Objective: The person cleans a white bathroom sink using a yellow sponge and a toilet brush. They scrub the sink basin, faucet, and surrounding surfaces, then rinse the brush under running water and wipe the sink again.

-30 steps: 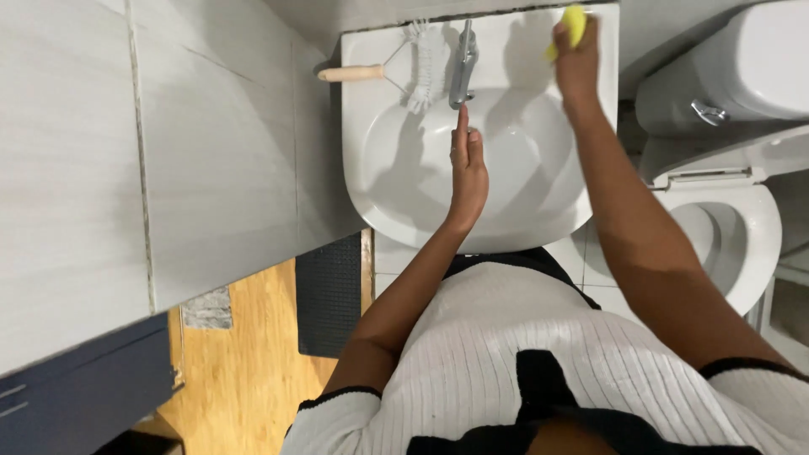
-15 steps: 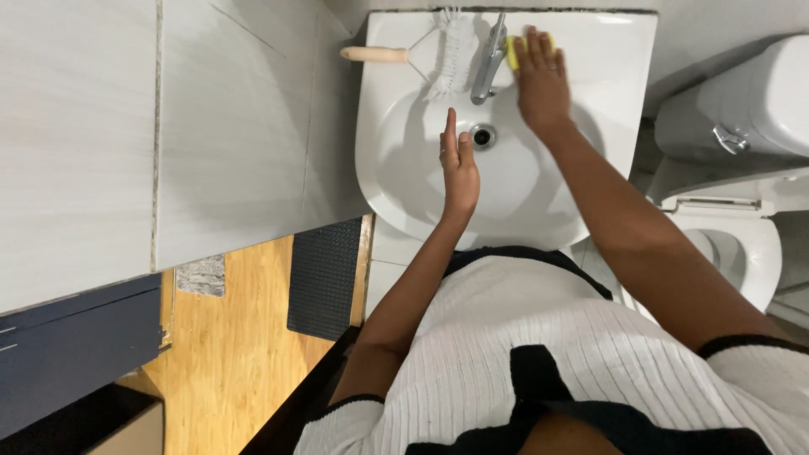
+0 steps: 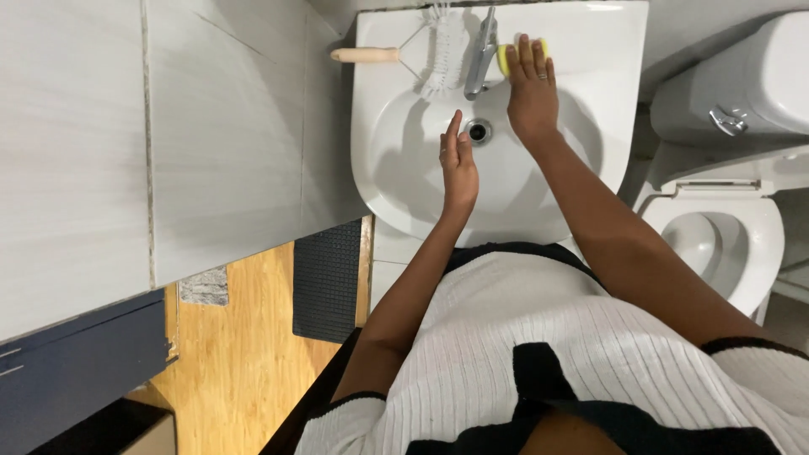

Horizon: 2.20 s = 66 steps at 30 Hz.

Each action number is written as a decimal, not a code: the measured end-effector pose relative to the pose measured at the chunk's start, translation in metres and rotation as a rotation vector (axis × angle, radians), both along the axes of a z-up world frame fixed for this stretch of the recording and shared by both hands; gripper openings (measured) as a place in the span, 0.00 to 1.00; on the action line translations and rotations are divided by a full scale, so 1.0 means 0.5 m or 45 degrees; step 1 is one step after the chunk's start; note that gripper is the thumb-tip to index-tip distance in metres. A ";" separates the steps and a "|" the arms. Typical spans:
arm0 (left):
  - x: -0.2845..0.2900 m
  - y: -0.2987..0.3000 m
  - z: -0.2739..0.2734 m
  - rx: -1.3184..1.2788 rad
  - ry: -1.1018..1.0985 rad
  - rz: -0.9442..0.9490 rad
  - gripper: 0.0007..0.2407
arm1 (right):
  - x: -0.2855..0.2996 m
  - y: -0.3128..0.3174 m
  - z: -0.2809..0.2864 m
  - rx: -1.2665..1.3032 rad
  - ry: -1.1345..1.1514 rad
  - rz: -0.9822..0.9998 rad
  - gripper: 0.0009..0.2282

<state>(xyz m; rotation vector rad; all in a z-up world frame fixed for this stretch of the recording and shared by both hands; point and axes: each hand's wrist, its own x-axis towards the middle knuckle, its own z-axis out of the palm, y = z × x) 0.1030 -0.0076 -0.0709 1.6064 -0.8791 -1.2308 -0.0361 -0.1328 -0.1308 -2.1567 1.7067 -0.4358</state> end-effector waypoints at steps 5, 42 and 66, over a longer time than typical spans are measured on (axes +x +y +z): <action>0.006 -0.003 -0.004 0.010 -0.006 -0.034 0.20 | -0.158 -0.032 -0.055 -0.129 0.082 -0.013 0.35; -0.039 -0.045 -0.017 -0.114 -0.160 -0.153 0.25 | -0.198 -0.046 -0.037 0.024 0.158 -0.176 0.29; 0.213 -0.222 -0.138 -0.497 -1.005 -0.020 0.33 | -0.159 -0.067 -0.044 -0.233 -0.006 0.330 0.36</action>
